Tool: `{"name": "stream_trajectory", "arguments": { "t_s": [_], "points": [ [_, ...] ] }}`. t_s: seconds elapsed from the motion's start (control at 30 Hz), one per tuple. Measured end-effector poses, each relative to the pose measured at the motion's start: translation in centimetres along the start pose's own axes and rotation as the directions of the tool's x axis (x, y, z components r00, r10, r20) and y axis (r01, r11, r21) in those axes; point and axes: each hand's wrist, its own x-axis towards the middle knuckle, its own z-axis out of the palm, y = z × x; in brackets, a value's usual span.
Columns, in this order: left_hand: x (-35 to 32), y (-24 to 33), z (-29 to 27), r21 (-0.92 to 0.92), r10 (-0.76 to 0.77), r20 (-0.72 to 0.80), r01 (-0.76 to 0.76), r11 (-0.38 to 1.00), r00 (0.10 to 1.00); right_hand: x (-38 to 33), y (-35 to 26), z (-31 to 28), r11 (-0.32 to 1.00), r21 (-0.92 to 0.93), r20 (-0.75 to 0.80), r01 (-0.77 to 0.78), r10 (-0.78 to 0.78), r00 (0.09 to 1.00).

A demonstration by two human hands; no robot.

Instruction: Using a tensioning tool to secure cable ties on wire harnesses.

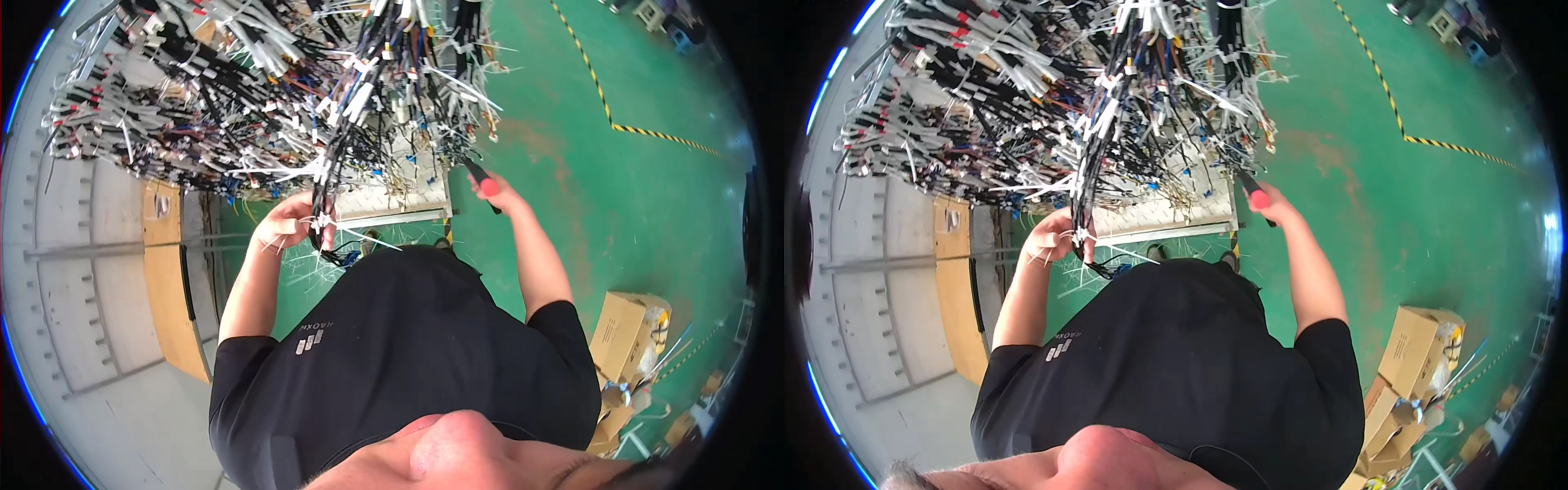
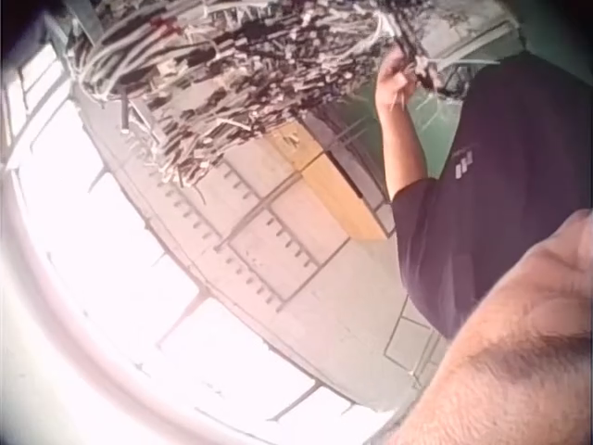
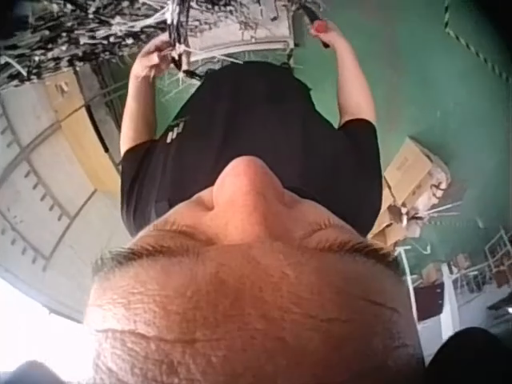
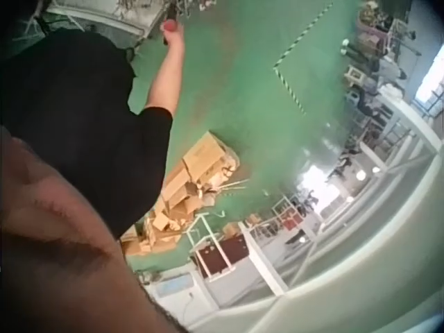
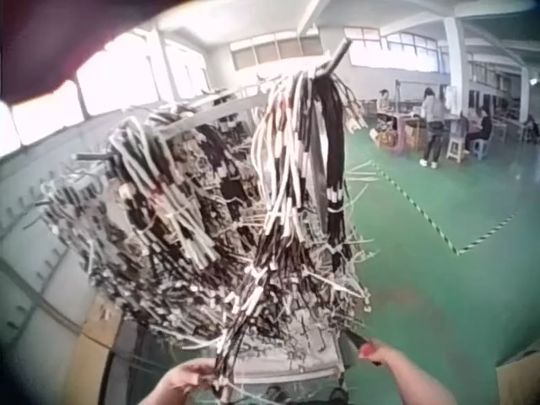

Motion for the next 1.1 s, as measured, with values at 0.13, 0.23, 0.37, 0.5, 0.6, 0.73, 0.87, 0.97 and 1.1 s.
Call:
{"name": "stream_trajectory", "arguments": {
  "t_s": [0.13, 0.23, 0.37, 0.5, 0.6, 0.73, 0.87, 0.97, 1.1],
  "points": [
    [1.0, -3.9, 0.5, -0.043, -0.028, -0.065, 0.025, 0.999, 0.998, -4.1, -1.0, 3.1, 0.918, 0.382, 0.224, 0.106, -0.203, 0.953],
    [3.6, -6.5, 0.9, -0.171, -0.026, -0.055, 0.016, 0.985, 0.998, -7.3, -2.0, 6.4, 0.861, 0.498, 0.259, 0.105, -0.263, 0.929],
    [4.6, -6.3, 3.3, -0.066, 0.038, -0.086, -0.043, 0.997, 0.996, -10.0, -5.9, 9.2, 0.753, 0.649, 0.158, 0.111, -0.276, 0.948],
    [4.1, -6.5, 2.8, -0.014, 0.014, -0.107, -0.016, 1.0, 0.994, -10.9, -11.4, 7.6, 0.718, 0.666, 0.096, 0.202, -0.351, 0.932],
    [3.8, -6.8, 2.5, 0.039, 0.042, -0.05, -0.04, 0.998, 0.998, -11.8, -14.2, 6.3, 0.725, 0.652, 0.09, 0.223, -0.366, 0.926],
    [3.2, -7.0, 1.8, -0.027, 0.104, 0.059, -0.103, 0.994, 0.993, -13.8, -16.4, 6.1, 0.755, 0.614, 0.114, 0.23, -0.373, 0.921],
    [3.9, -6.3, 1.6, 0.033, 0.095, 0.211, -0.105, 0.994, 0.973, -15.6, -14.3, 6.5, 0.899, 0.36, 0.101, 0.252, -0.305, 0.947],
    [3.8, -6.7, 2.8, 0.097, 0.066, 0.07, -0.073, 0.993, 0.995, -17.1, -14.0, 8.7, 0.883, 0.394, 0.045, 0.255, -0.295, 0.954],
    [3.8, -7.6, 3.0, 0.341, 0.193, -0.176, -0.124, 0.932, 0.965, -17.9, -13.9, 10.8, 0.907, 0.308, 0.074, 0.287, -0.324, 0.943]
  ]
}}
